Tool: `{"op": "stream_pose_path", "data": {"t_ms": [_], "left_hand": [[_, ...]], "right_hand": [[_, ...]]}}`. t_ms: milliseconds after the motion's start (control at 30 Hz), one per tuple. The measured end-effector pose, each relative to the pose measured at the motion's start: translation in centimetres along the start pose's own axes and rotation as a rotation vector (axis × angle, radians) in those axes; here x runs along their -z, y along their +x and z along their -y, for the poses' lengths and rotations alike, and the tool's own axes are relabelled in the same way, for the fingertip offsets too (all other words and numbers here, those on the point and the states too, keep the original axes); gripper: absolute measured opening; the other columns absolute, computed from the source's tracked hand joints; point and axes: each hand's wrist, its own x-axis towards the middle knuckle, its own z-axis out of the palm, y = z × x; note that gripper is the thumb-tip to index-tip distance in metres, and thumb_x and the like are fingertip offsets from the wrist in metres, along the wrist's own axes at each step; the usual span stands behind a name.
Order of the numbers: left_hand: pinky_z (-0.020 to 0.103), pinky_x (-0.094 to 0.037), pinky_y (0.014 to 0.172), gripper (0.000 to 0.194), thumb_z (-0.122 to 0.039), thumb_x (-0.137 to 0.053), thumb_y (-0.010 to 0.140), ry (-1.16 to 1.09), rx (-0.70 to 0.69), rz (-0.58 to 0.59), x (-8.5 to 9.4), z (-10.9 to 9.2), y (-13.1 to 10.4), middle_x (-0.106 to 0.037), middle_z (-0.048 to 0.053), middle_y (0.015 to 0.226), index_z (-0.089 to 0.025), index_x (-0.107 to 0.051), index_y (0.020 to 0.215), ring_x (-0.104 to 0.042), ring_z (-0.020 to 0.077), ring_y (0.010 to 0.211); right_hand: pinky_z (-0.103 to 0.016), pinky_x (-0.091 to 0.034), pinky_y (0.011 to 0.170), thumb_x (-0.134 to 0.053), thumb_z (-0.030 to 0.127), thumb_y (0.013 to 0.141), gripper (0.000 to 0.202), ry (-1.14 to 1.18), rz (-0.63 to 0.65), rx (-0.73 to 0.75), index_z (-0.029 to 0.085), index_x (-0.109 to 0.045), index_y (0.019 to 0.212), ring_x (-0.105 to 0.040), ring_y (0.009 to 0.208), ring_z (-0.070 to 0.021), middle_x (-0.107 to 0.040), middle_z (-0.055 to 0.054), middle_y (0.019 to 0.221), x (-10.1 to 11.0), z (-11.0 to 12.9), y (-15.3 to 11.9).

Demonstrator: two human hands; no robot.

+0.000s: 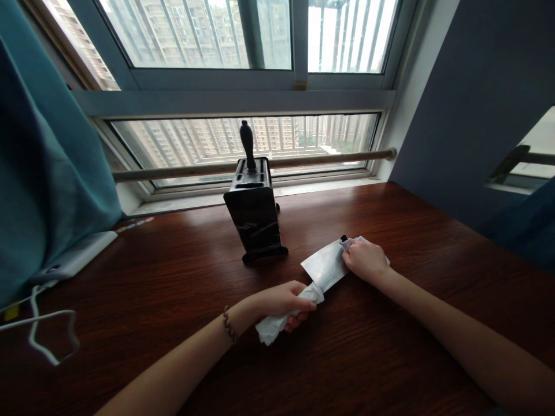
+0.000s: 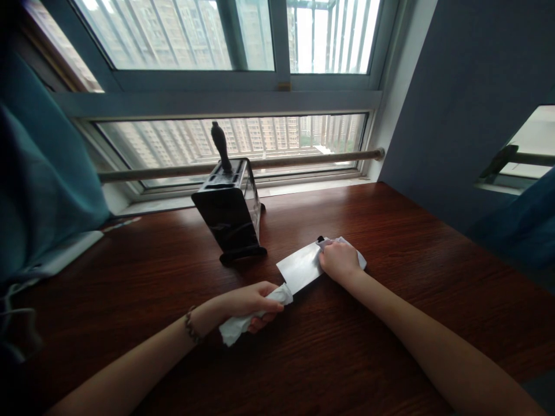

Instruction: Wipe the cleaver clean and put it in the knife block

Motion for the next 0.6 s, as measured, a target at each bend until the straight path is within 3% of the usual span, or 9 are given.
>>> {"op": "stream_pose_path", "data": {"t_ms": [133,333,467,600], "left_hand": [[0.021,-0.039,0.037,0.029,-0.035,-0.07,0.071,0.005,-0.01,0.0,0.0,0.0,0.0,-0.05,-0.004,0.054,-0.017,-0.048,0.075,-0.042,0.0079,0.039],[0.02,-0.039,0.037,0.028,-0.034,-0.07,0.073,-0.004,-0.013,0.01,0.2,0.2,0.1,-0.049,-0.004,0.054,-0.017,-0.048,0.076,-0.042,0.0076,0.04],[0.019,-0.039,0.038,0.027,-0.033,-0.069,0.074,-0.033,-0.015,0.025,0.2,0.4,0.1,-0.048,-0.004,0.055,-0.016,-0.048,0.075,-0.042,0.0071,0.041],[0.019,-0.04,0.038,0.026,-0.032,-0.068,0.075,-0.049,-0.033,0.04,0.1,0.5,0.1,-0.047,-0.005,0.055,-0.016,-0.047,0.074,-0.042,0.0066,0.041]], "right_hand": [[-0.036,-0.048,0.064,-0.039,0.028,0.088,0.034,-0.014,-0.052,0.012,0.012,-0.068,0.082,-0.065,0.082,-0.0299,-0.068,-0.014,0.087,-0.4,-0.5,0.4],[-0.038,-0.051,0.067,-0.039,0.023,0.09,0.032,-0.049,-0.087,0.049,0.007,-0.066,0.091,-0.064,0.085,-0.0305,-0.067,-0.017,0.092,-1.2,-0.7,0.7],[-0.042,-0.05,0.084,-0.039,0.014,0.088,0.036,-0.122,-0.084,0.238,-0.006,-0.062,0.108,-0.059,0.101,-0.0337,-0.062,-0.025,0.106,-1.9,0.3,-0.2],[-0.039,-0.042,0.103,-0.046,0.016,0.084,0.042,0.019,-0.177,0.525,-0.008,-0.058,0.117,-0.053,0.115,-0.0328,-0.057,-0.025,0.12,-1.5,2.2,-2.6]]}}
